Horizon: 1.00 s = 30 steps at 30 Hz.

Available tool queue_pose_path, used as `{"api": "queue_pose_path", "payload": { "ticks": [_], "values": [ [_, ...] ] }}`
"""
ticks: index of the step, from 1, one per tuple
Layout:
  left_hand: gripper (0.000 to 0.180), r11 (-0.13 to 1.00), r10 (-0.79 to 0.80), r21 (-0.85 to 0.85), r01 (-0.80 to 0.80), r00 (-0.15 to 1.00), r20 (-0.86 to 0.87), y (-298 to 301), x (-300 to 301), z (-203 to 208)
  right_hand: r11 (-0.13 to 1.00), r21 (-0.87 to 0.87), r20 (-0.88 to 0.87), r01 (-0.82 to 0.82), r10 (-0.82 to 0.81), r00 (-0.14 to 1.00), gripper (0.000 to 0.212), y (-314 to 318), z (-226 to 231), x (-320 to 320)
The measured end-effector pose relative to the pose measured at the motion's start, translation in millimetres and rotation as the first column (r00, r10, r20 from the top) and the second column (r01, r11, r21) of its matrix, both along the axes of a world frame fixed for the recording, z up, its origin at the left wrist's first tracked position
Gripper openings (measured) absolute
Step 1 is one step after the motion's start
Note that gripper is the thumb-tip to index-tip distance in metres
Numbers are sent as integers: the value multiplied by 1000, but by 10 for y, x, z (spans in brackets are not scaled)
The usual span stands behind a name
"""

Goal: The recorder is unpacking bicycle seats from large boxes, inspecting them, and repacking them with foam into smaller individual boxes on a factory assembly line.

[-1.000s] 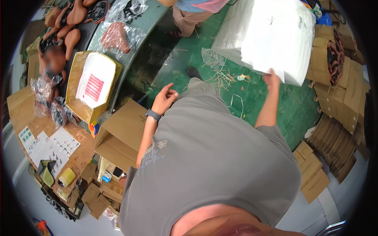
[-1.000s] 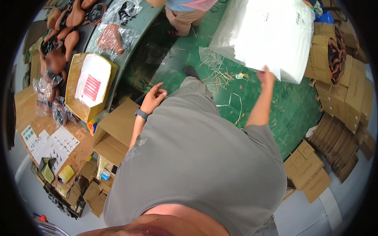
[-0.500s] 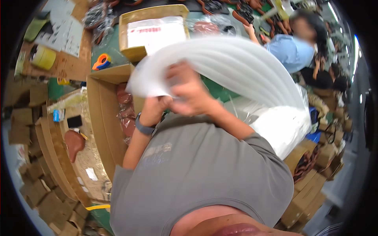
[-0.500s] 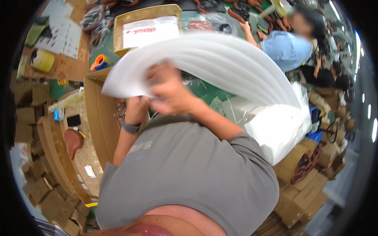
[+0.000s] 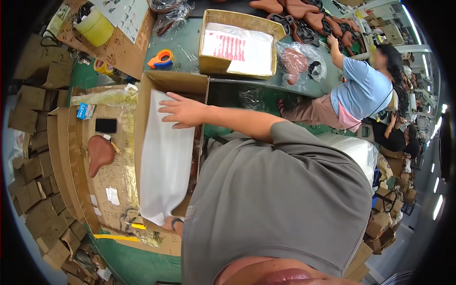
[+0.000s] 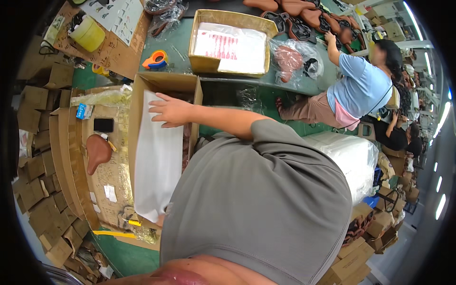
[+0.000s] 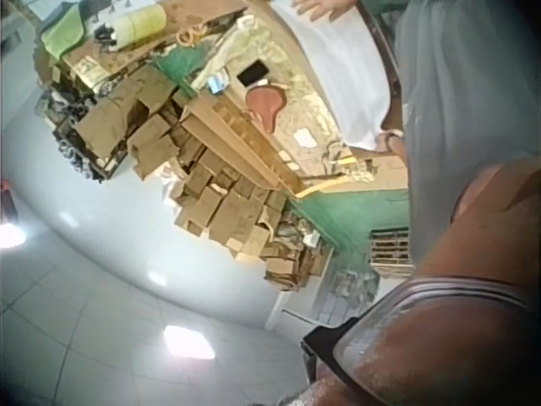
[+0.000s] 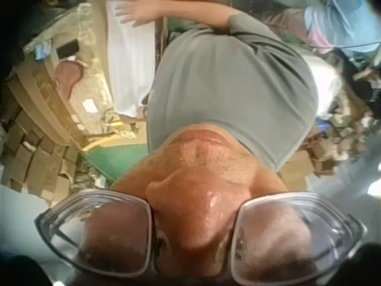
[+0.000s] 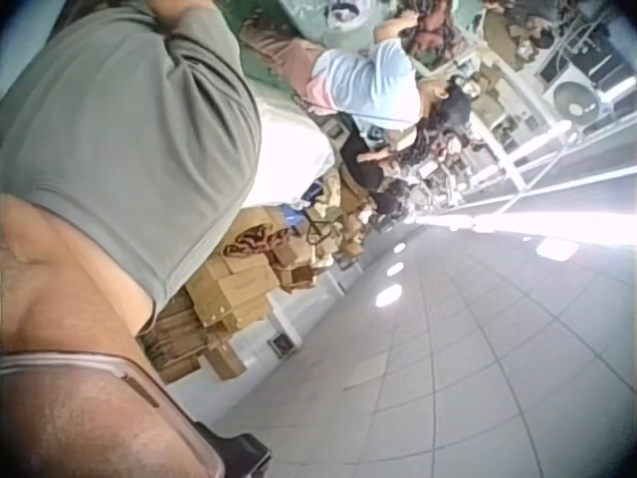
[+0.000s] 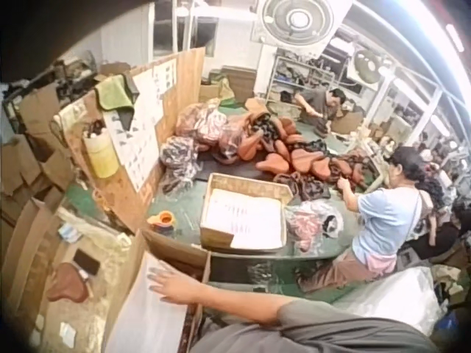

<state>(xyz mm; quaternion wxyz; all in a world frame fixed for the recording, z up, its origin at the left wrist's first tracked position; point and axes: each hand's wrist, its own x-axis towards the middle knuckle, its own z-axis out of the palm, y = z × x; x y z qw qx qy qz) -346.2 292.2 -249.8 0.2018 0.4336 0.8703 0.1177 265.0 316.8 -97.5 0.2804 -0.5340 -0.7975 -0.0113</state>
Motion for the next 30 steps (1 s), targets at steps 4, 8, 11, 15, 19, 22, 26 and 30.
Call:
{"api": "queue_pose_path", "payload": {
  "ticks": [4, 8, 11, 15, 19, 22, 26, 30],
  "values": [
    [65, 982, -54, 123, 142, 839, -542, -458, 570, 337, 833, 43, -346, 551, -505, 791, 48, -634, 241, 1241],
    [65, 824, -177, 256, 505, 658, -732, 25, 1912, 968, 66, -110, -295, 992, -955, 30, 46, -2392, -814, 3439],
    [55, 493, -598, 438, 752, 658, -457, 454, 3407, 1229, -212, -491, 17, 845, -972, -234, 47, -3228, -1026, 4787],
    [27, 405, -913, 508, 760, 311, 263, 150, 6376, 1721, 134, -322, 24, 937, -988, 150, 64, -3393, -1621, 6744],
    [20, 218, -946, 371, 903, 101, 308, -436, 8458, 1214, 365, -450, 202, 815, -848, 491, 67, -2671, -1634, 7956],
    [20, 59, -938, 333, 941, -62, 341, -700, 9815, 385, 458, -460, 355, 761, -690, 630, 75, -2805, -2095, 8911],
    [26, -65, -949, 191, 979, -120, 291, -842, 10810, -463, 539, -492, 390, 684, -566, 727, 80, -2703, -2501, 9344],
    [30, -15, -960, 70, 997, -34, 278, -888, 10987, -802, 556, -608, 368, 567, -436, 821, 75, -2417, -2235, 9232]
  ]
}}
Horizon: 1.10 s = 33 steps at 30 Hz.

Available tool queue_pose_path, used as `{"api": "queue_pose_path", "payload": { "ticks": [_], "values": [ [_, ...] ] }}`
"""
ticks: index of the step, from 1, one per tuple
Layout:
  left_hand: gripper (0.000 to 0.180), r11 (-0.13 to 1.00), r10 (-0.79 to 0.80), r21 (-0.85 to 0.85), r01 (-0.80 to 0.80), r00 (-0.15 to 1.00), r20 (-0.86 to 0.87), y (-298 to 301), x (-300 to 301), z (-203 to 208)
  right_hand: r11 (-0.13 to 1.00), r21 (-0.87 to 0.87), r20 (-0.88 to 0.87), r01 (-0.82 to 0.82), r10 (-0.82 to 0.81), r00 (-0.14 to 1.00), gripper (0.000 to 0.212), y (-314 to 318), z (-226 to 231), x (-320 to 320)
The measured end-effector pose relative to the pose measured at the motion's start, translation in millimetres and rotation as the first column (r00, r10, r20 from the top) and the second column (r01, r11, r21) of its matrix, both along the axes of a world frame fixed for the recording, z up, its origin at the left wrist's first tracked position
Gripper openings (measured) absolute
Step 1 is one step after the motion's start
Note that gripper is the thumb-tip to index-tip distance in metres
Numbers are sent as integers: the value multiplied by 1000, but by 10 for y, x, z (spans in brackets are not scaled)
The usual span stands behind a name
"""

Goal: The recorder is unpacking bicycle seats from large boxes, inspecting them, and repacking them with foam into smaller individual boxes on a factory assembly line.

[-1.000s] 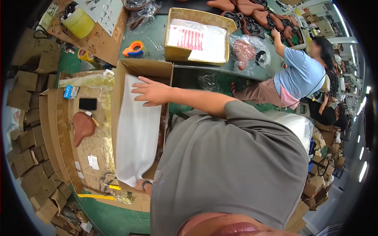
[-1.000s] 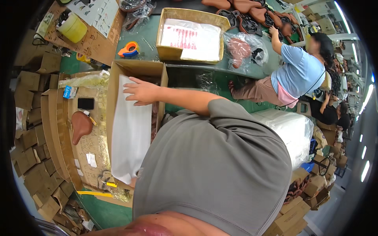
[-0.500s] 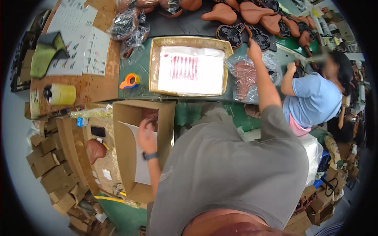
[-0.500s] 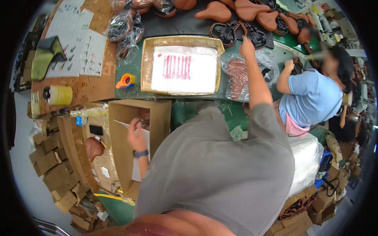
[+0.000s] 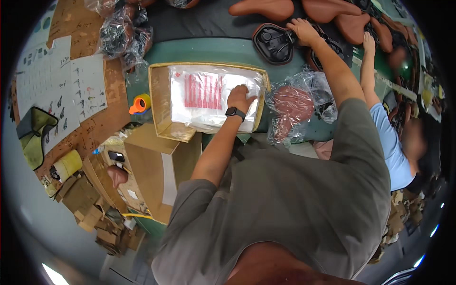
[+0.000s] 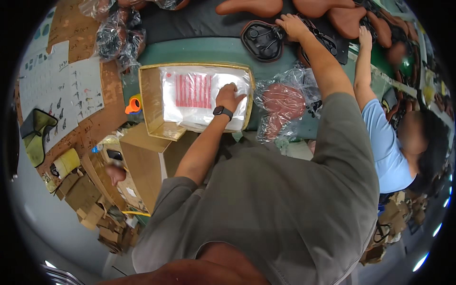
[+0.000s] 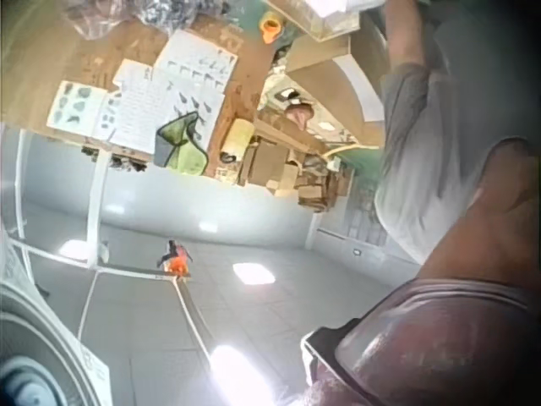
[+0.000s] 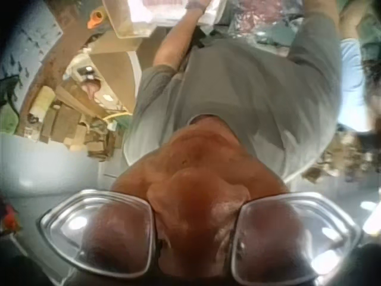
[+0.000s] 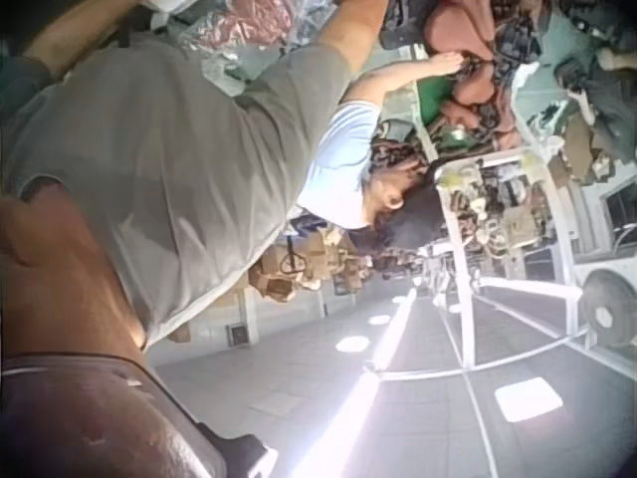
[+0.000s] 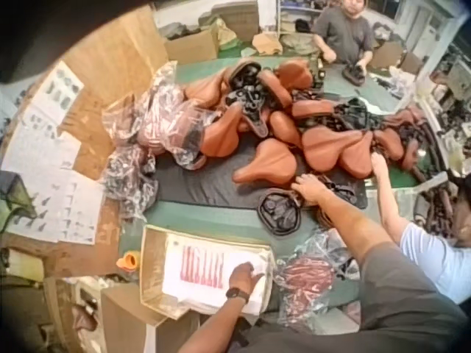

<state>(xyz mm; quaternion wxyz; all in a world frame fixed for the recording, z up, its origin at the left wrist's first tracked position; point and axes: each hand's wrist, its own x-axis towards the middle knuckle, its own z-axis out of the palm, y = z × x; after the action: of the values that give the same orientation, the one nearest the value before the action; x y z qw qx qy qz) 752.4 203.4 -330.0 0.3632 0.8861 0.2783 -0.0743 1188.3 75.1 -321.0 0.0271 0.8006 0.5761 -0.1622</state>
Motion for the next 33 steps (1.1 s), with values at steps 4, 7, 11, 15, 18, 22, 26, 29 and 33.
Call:
{"api": "queue_pose_path", "payload": {
  "ticks": [4, 7, 11, 15, 18, 22, 26, 29, 33],
  "values": [
    [24, 999, -20, 43, 13, 983, 180, 1, -103, -274, 990, -111, -101, 87, -98, 990, 66, -322, 337, -447],
    [20, 991, -112, 112, 78, 931, 348, -148, -64, 53, 856, -218, -154, 468, -504, 850, 69, -773, 1170, -1093],
    [14, 988, -64, 153, 18, 952, 298, -77, -311, -194, 492, 57, -240, 869, -838, 490, 65, -1239, 1952, -2366],
    [18, 984, 142, -146, -106, 954, 265, 137, -579, -283, 58, 443, -603, 895, -719, 345, 67, -2101, 1836, -3843],
    [18, 873, 207, -476, -108, 965, 160, 375, -744, -121, 79, -24, -862, 997, -507, 20, 79, -1858, 2198, -4636],
    [18, 442, 400, -830, -341, 903, -157, 582, -919, 103, 170, -18, -847, 985, -526, 75, 67, -1260, 1638, -5208],
    [20, 771, -185, -598, 219, 976, 118, 1013, -1069, 509, 282, -399, -914, 872, -47, -403, 67, -383, 1708, -5112],
    [21, 622, -229, -674, 399, 916, 330, 1101, -1282, 995, 445, -524, -785, 726, 78, -615, 59, 28, 1858, -4921],
    [31, 71, 296, -996, 57, 952, 76, 1459, -1763, 1547, 455, -718, -438, 527, 293, -850, 46, 243, 1858, -4858]
  ]
}}
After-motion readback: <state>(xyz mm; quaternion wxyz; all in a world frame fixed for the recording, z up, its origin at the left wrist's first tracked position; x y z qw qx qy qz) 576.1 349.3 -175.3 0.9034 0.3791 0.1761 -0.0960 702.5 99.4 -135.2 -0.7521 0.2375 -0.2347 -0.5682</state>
